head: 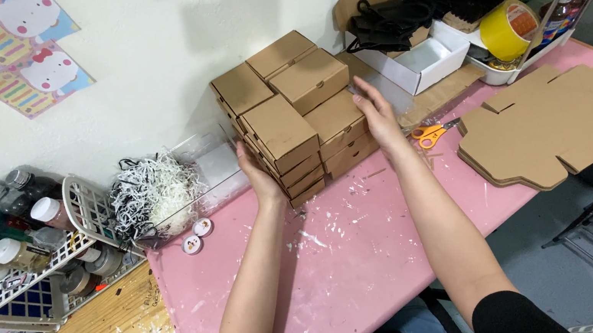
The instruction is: Packing small items into cardboard boxes using shredded paper as filler.
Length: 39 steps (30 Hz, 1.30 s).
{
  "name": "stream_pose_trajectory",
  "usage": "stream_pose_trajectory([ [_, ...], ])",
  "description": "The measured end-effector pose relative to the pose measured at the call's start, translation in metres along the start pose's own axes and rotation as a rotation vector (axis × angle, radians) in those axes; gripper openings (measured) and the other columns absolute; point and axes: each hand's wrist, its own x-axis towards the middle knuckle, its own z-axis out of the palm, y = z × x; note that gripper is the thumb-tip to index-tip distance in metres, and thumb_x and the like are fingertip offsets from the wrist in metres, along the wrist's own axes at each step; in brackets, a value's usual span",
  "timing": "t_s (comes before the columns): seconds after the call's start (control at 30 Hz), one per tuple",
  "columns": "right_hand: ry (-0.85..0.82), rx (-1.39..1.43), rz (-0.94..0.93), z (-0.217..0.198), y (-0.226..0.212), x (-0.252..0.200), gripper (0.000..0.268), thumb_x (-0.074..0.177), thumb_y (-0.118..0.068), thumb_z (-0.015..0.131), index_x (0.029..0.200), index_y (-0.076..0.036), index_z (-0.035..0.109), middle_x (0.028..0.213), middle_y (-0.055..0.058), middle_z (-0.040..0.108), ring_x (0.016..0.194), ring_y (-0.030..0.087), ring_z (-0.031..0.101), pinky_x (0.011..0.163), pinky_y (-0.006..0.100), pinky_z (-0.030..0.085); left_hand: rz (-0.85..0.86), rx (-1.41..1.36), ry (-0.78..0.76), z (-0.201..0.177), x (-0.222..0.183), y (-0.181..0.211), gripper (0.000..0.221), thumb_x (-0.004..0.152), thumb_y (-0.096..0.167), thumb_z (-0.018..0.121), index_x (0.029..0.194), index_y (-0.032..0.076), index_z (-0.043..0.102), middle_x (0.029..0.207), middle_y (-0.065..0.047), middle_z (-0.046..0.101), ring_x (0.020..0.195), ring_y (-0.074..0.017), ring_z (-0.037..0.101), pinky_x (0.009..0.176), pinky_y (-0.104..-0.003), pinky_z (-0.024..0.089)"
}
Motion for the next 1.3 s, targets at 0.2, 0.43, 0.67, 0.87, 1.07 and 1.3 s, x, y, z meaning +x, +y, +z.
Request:
stream_pose_trajectory([
  [0.2, -0.068, -0.038, 0.056, 0.004, -0.010, -0.012, 0.053, 0.100, -0.041, 0.055, 0.149, -0.022, 0.051, 0.154, 0.010, 0.055, 0.142, 0.024, 0.049, 0.116, 0.037, 0.038, -0.021, -0.059, -0.038, -0.001, -0.002, -0.006, 0.087, 0.099, 0.069, 0.025, 0.164, 0.011, 0.017, 0.173, -0.010, 0.015, 0.159, -0.0262, 0.013, 0.127, -0.042, 0.011],
  [0.43, 0.171, -0.319, -0.140, -0.057, -0.076, -0.074, 0.057, 0.099, -0.039, 0.056, 0.150, -0.015, 0.045, 0.154, 0.011, 0.045, 0.140, 0.029, 0.045, 0.103, 0.046, 0.046, 0.059, 0.092, -0.072, -0.002, -0.059, 0.066, 0.086, 0.100, 0.069, 0.022, 0.166, 0.014, 0.010, 0.174, -0.010, 0.007, 0.159, -0.0289, 0.007, 0.127, -0.048, 0.013],
  [0.67, 0.367, -1.201, 0.016, -0.185, 0.047, -0.088, 0.066, 0.093, -0.040, 0.072, 0.146, -0.007, 0.052, 0.144, 0.029, 0.050, 0.137, 0.050, 0.042, 0.112, 0.060, 0.037, 0.151, 0.210, -0.262, -0.012, -0.134, 0.094, 0.079, 0.095, 0.057, 0.040, 0.157, 0.015, 0.014, 0.166, -0.014, 0.012, 0.156, -0.0361, 0.011, 0.115, -0.065, 0.029],
  [0.87, 0.268, -1.630, -0.067, -0.179, 0.084, -0.118, 0.068, 0.090, -0.050, 0.068, 0.145, -0.010, 0.057, 0.149, 0.027, 0.053, 0.136, 0.046, 0.049, 0.105, 0.054, 0.045, 0.739, 0.411, -0.394, -0.010, -0.165, 0.041, 0.056, 0.099, 0.018, 0.052, 0.145, 0.019, 0.020, 0.161, -0.014, 0.012, 0.159, -0.0381, 0.010, 0.125, -0.065, 0.026],
  [1.07, 0.159, -1.512, 0.018, -0.170, 0.016, -0.133, 0.051, 0.092, -0.048, 0.067, 0.131, -0.016, 0.070, 0.132, 0.012, 0.068, 0.120, 0.032, 0.066, 0.091, 0.052, 0.056, 0.467, 0.270, -0.678, -0.007, -0.180, 0.030, 0.037, 0.105, 0.018, 0.049, 0.135, 0.007, 0.031, 0.152, -0.020, 0.021, 0.153, -0.0456, 0.020, 0.111, -0.057, 0.041],
  [1.3, 0.282, -1.540, -0.282, -0.177, 0.054, -0.133, 0.039, 0.099, -0.041, 0.064, 0.125, -0.013, 0.074, 0.131, 0.015, 0.069, 0.119, 0.037, 0.066, 0.090, 0.045, 0.058, 0.372, 0.924, -1.078, 0.052, -0.169, 0.031, 0.059, 0.103, 0.043, 0.045, 0.142, -0.002, 0.044, 0.150, -0.026, 0.042, 0.148, -0.0418, 0.034, 0.126, -0.058, 0.022],
])
